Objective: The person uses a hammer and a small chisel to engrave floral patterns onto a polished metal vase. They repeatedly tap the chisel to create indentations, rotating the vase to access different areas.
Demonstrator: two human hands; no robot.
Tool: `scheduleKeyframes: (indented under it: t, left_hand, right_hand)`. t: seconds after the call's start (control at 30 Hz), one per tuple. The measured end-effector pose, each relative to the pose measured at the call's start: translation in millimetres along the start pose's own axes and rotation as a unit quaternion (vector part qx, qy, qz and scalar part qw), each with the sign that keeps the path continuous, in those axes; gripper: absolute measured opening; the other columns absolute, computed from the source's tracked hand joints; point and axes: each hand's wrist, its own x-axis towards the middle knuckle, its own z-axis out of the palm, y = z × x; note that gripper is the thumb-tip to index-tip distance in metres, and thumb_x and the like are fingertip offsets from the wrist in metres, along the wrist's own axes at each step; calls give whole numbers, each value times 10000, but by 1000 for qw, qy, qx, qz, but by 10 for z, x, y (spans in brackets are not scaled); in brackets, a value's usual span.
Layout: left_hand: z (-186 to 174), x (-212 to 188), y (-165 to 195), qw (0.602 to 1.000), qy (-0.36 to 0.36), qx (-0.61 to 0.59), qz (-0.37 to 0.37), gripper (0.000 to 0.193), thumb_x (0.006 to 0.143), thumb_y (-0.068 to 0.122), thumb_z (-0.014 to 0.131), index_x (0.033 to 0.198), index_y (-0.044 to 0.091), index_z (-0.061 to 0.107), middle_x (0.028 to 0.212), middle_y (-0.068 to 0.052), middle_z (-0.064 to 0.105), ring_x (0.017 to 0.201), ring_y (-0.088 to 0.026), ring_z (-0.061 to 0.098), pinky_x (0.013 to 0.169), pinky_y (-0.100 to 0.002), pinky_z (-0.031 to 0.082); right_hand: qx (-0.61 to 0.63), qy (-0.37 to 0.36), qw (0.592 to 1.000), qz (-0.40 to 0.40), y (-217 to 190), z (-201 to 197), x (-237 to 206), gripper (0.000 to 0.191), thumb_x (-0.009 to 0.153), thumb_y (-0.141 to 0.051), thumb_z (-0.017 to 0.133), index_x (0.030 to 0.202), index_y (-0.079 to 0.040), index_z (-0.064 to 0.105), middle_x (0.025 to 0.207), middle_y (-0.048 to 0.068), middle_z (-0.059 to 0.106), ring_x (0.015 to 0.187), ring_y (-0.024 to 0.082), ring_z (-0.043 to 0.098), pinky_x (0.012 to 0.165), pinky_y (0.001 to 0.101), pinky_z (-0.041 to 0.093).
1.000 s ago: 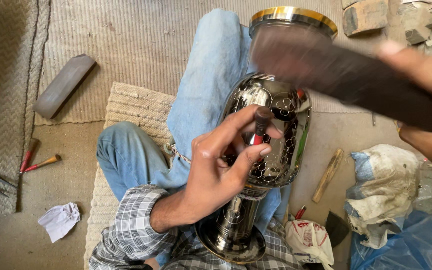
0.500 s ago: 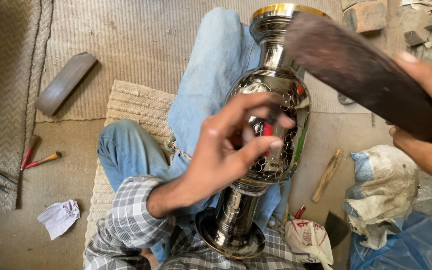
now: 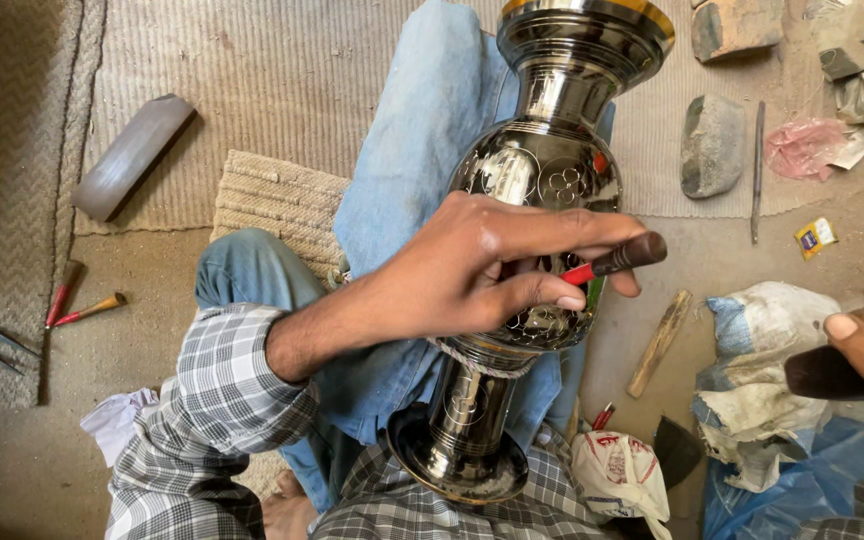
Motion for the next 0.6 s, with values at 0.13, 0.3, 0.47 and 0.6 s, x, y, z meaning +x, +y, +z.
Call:
scheduleKeyframes:
  t: [0.13,0.3,0.47,0.6]
  left_hand:
    - [-13,16,-40,999,-14,30,3,523,1012,282,725,1504,233,557,1266,64,762,861,-80,804,643,-260,589]
    - [7,64,-87,999,-8,43,30,502,993,324,720,1458,248,548,1289,63,740,946,-106,799,693,-268,612]
    - [31,79,-105,996,-4,57,69,487,1008,289,718,1455,251,528,1268,66,727,1040,-138,772,749,-284,609]
    - [-3,92,-95,997,-48,36,41,497,1020,249,731,1479,243,541,1194,121,775,985,-98,799,678,-271,581]
  right_hand:
    - [-13,2,999,-48,-145,67,-175,198,1082,-40,684,1067,4,491,929,109,598,829,161,618,861,285,544]
    - [-75,2,996,-52,-470,165,-267,180,1080,-31,689,1085,10,514,943,117,612,884,160,670,847,270,563]
    - [-127,-11,992,-6,-796,230,-242,135,1061,-11,713,1088,10,583,836,178,658,751,217,676,720,331,558]
    - [-155,-39,960,-229,-923,278,-169,448,884,-7,779,1229,97,513,922,190,645,793,245,669,713,324,532]
